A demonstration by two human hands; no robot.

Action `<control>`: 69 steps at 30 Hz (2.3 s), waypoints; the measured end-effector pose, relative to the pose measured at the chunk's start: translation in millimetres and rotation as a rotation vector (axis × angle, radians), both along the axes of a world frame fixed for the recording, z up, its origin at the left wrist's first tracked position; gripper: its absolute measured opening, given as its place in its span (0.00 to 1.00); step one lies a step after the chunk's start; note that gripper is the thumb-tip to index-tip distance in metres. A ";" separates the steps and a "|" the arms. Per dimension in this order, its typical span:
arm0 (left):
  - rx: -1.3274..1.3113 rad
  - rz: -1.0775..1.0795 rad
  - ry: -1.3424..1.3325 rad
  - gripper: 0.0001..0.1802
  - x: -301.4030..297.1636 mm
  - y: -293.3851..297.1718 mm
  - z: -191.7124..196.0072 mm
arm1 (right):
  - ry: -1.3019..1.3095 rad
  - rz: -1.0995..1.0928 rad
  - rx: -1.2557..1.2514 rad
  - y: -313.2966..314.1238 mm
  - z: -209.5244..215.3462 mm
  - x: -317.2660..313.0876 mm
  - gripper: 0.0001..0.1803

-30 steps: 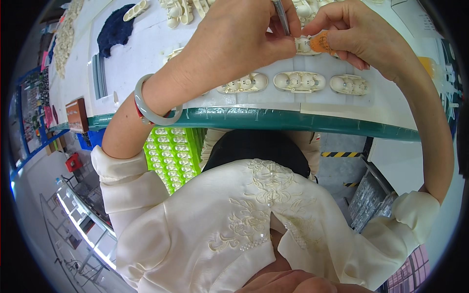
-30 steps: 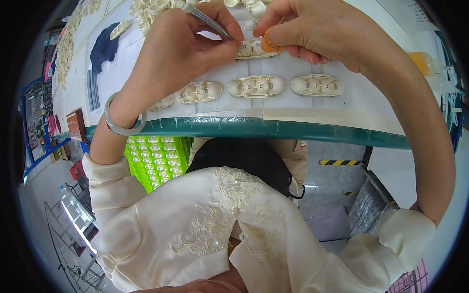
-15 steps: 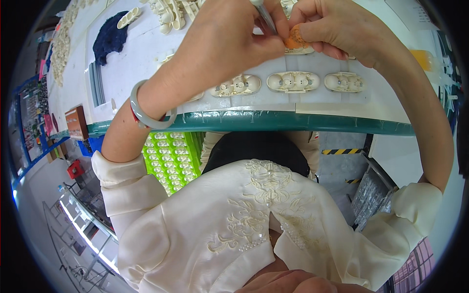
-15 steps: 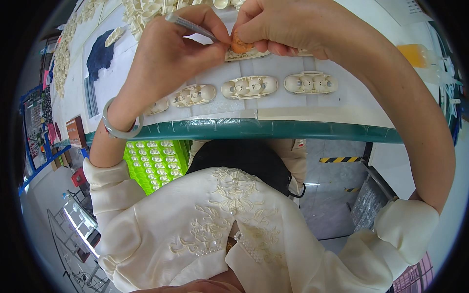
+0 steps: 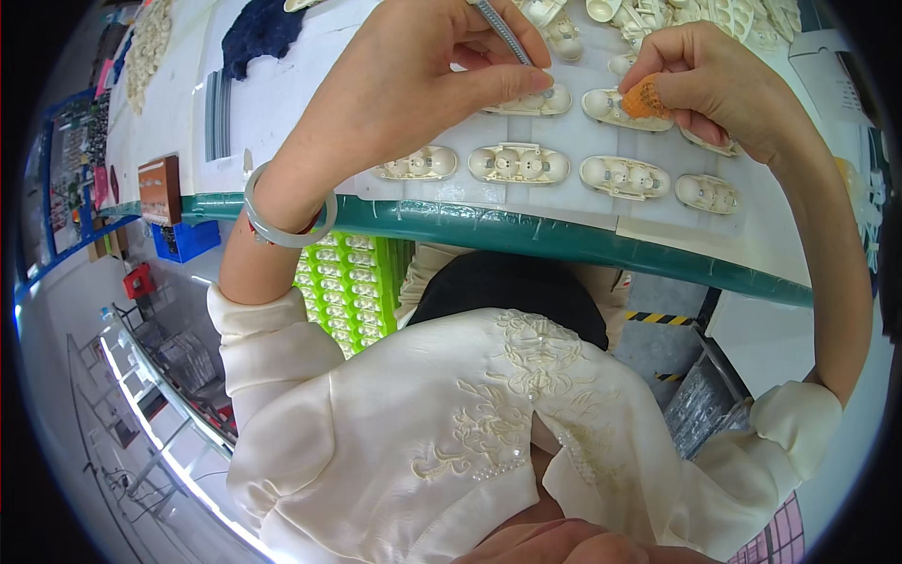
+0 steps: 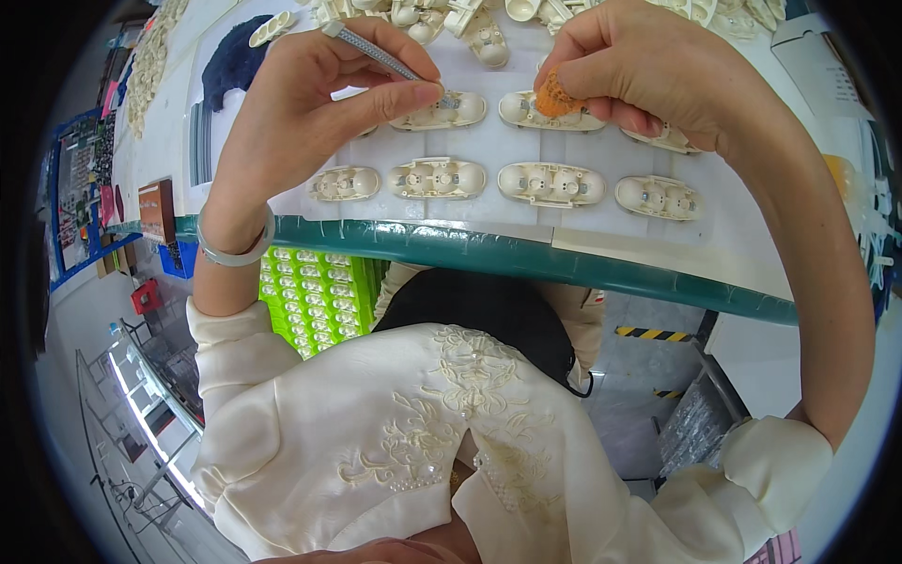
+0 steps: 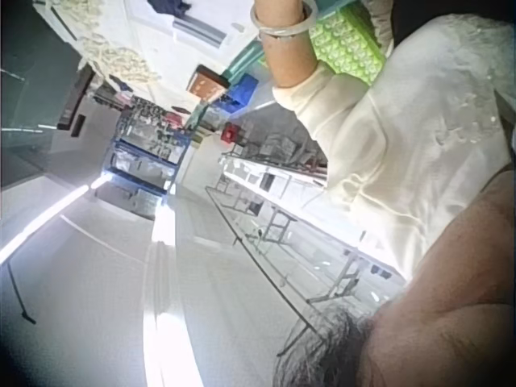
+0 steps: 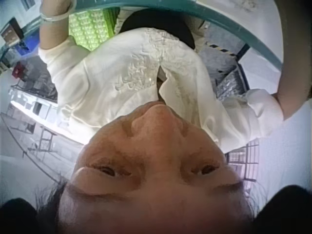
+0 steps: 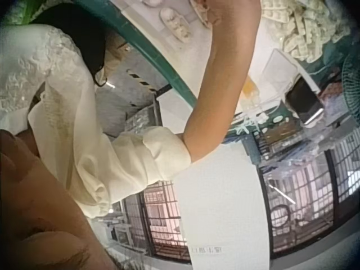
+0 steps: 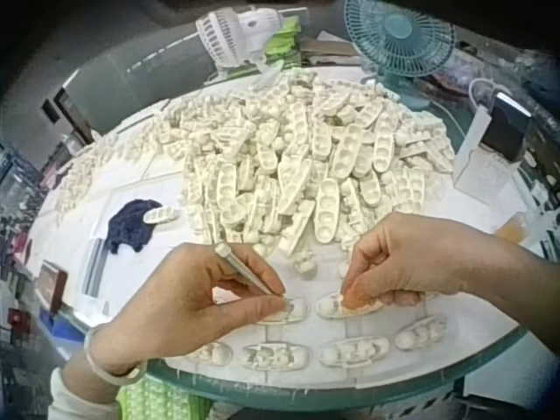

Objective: Applying glue and assembling small white plastic components on a production line.

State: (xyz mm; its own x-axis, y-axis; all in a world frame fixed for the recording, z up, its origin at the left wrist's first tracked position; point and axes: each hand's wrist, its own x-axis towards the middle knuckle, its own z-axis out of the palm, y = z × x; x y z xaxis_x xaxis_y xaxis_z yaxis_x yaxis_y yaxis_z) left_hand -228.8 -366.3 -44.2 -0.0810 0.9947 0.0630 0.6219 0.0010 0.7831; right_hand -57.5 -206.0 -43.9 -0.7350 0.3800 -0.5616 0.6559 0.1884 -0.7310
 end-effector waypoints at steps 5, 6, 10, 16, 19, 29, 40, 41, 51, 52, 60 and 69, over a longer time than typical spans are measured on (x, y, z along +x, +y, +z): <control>-0.153 0.043 -0.092 0.07 1.2 -2.2 -2.0 | 0.008 -0.040 0.005 -0.7 -1.2 0.5 0.08; -0.192 0.069 -0.125 0.07 1.1 -2.0 -1.3 | 0.003 -0.043 -0.002 -0.8 0.0 0.5 0.08; -0.221 0.029 -0.123 0.08 -9.0 -1.3 -5.5 | 0.015 -0.060 -0.009 -1.6 -1.2 1.3 0.09; -0.292 0.066 -0.434 0.06 -10.9 3.7 5.3 | 0.015 -0.031 0.010 -0.6 -3.3 2.4 0.09; -0.188 0.017 -0.320 0.05 -6.4 3.6 1.7 | 0.015 -0.008 0.007 -0.3 -2.1 2.9 0.10; -0.005 -0.036 -0.054 0.07 -1.3 2.0 -6.7 | 0.208 -0.033 0.164 -14.1 13.1 -6.9 0.08; 0.080 -0.021 -0.061 0.07 2.7 -1.5 4.6 | -0.004 0.077 -0.162 -29.5 24.0 -37.4 0.07; 0.002 0.047 -0.244 0.07 -0.4 -3.1 5.1 | 0.054 0.080 -0.232 -27.7 22.4 -35.9 0.07; -0.058 0.278 -0.514 0.07 -6.1 -3.9 3.2 | -0.047 0.054 -0.243 -31.1 30.9 -47.7 0.07; 0.110 0.285 -0.443 0.07 -14.5 -1.4 -1.0 | -0.108 0.054 -0.177 -35.7 34.0 -51.8 0.07; -0.023 0.103 -0.392 0.09 -17.9 -17.0 -1.8 | -0.202 0.051 -0.099 -36.5 35.7 -55.4 0.07; -0.009 0.084 -0.302 0.08 -13.2 -18.5 -3.2 | -0.237 0.076 -0.118 -33.0 35.9 -59.1 0.08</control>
State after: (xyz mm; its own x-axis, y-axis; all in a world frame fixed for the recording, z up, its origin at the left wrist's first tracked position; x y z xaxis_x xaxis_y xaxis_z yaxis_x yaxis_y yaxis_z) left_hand -242.1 -384.9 -47.4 -0.1763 0.9842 0.0145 0.3582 0.0505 0.9323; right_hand -116.6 -239.0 -8.0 -0.6017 0.2505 -0.7584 0.7985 0.1659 -0.5787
